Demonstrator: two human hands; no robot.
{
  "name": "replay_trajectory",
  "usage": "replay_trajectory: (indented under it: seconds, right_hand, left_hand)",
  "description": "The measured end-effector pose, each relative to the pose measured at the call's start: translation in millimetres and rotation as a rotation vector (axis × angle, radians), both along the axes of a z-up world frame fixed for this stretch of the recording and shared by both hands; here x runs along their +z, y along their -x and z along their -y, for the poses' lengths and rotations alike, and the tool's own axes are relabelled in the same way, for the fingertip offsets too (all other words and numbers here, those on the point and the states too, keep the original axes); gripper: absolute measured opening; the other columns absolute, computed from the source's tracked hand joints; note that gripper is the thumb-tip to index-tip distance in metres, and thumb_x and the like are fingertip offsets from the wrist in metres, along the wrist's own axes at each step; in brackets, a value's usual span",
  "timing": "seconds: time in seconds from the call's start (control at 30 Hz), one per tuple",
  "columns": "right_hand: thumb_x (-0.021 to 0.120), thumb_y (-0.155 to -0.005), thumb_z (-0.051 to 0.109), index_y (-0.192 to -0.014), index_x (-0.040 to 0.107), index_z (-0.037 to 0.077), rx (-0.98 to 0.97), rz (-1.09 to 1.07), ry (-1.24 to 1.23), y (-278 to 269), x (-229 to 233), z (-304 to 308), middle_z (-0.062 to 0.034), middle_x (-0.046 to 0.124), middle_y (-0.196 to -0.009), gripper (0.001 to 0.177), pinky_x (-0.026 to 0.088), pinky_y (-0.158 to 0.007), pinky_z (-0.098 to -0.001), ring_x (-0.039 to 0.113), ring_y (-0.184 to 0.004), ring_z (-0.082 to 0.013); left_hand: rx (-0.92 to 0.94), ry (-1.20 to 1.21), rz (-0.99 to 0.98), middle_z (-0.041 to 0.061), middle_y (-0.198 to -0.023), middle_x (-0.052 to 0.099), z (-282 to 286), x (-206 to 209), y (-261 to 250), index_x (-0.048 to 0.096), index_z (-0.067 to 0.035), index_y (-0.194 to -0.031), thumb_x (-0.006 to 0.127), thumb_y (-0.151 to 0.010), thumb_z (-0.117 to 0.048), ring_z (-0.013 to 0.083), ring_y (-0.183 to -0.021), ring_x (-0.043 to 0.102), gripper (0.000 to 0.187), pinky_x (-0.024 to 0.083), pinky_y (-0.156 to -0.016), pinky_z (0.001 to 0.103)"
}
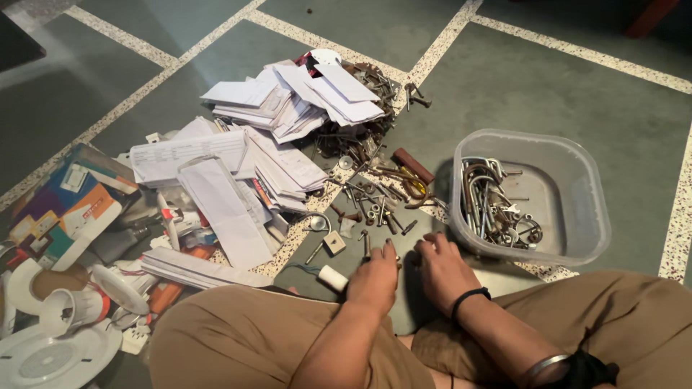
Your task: The person sits on the floor and sorts small metal hardware items from a mixed pile into a clear plastic container. They handle nuts, bolts, washers, and metal hooks one by one, placing selected pieces into the container while leaving other items on the floor.
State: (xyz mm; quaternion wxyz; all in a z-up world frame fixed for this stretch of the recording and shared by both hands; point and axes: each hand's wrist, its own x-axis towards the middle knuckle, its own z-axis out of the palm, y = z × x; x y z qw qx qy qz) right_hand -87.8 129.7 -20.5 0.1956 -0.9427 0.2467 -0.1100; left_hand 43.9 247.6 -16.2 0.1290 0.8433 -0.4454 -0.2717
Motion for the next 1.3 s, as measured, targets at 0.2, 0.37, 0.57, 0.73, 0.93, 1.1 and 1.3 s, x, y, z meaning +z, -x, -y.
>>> replay_trajectory:
  seconds: [0.2, 0.37, 0.57, 0.73, 0.93, 1.1, 1.3]
  right_hand:
    - [0.070, -0.084, 0.007, -0.115, 0.065, 0.008, -0.041, 0.059, -0.410, -9, -9, 11, -0.0150, 0.063, -0.119, 0.031, 0.055, -0.097, -0.0382, 0.065, -0.111, -0.0326]
    - [0.072, -0.074, 0.002, -0.120, 0.063, 0.006, 0.285, 0.073, -0.205, -8, 4, 0, -0.0139, 0.059, -0.136, 0.047, 0.045, -0.105, -0.0414, 0.055, -0.126, -0.0354]
    - [0.073, -0.076, 0.006, -0.118, 0.064, 0.011, 0.341, -0.055, -0.106, -9, 22, -12, -0.0094, 0.055, -0.140, 0.043, 0.042, -0.105, -0.0438, 0.050, -0.130, -0.0327]
    - [0.073, -0.077, 0.007, -0.119, 0.063, 0.013, 0.327, -0.071, -0.095, -10, 23, -11, -0.0090, 0.053, -0.142, 0.043, 0.042, -0.105, -0.0436, 0.049, -0.129, -0.0337]
    - [0.075, -0.077, 0.009, -0.122, 0.062, 0.013, 0.327, -0.108, -0.091, -8, 20, -12, -0.0097, 0.050, -0.144, 0.047, 0.041, -0.106, -0.0429, 0.047, -0.129, -0.0347]
    - [0.075, -0.076, 0.009, -0.126, 0.060, 0.013, 0.327, -0.140, -0.084, -9, 24, -13, -0.0093, 0.048, -0.147, 0.052, 0.041, -0.105, -0.0420, 0.048, -0.125, -0.0346]
    - [0.075, -0.078, 0.009, -0.127, 0.059, 0.014, 0.310, -0.161, -0.116, -6, 27, -15, -0.0076, 0.047, -0.147, 0.052, 0.041, -0.105, -0.0418, 0.047, -0.125, -0.0345]
  left_hand:
    - [0.215, 0.291, -0.194, 0.027, -0.135, 0.048, 5, 22, 5, 0.036, -0.003, -0.143, 0.064, -0.087, -0.005, 0.0483, -0.107, 0.062, 0.063, 0.051, -0.088, 0.053]
    - [0.575, 0.662, 0.012, 0.024, -0.123, 0.063, 12, 6, -42, 0.056, 0.000, -0.127, 0.063, -0.086, -0.009, 0.0435, -0.111, 0.064, 0.043, 0.051, -0.096, 0.049]
    - [1.022, 0.128, -0.203, 0.027, -0.131, 0.062, -9, -14, -96, 0.055, 0.003, -0.130, 0.074, -0.082, -0.024, 0.0432, -0.125, 0.059, 0.058, 0.047, -0.110, 0.048]
    - [0.862, 0.000, -0.085, 0.018, -0.147, 0.051, 5, -22, -80, 0.054, -0.007, -0.134, 0.066, -0.084, -0.027, 0.0382, -0.142, 0.043, 0.054, 0.033, -0.114, 0.059]
    - [0.851, -0.042, -0.116, 0.021, -0.151, 0.045, 2, -6, -75, 0.047, -0.006, -0.145, 0.069, -0.081, -0.030, 0.0392, -0.143, 0.038, 0.072, 0.026, -0.117, 0.057]
    - [0.698, -0.150, -0.039, 0.018, -0.150, 0.046, 3, 14, -54, 0.053, -0.004, -0.137, 0.072, -0.078, -0.035, 0.0345, -0.145, 0.036, 0.069, 0.026, -0.118, 0.048]
    - [0.552, -0.186, 0.238, 0.016, -0.137, 0.055, 5, 2, -36, 0.056, -0.003, -0.130, 0.074, -0.081, -0.031, 0.0312, -0.132, 0.047, 0.060, 0.034, -0.108, 0.045]
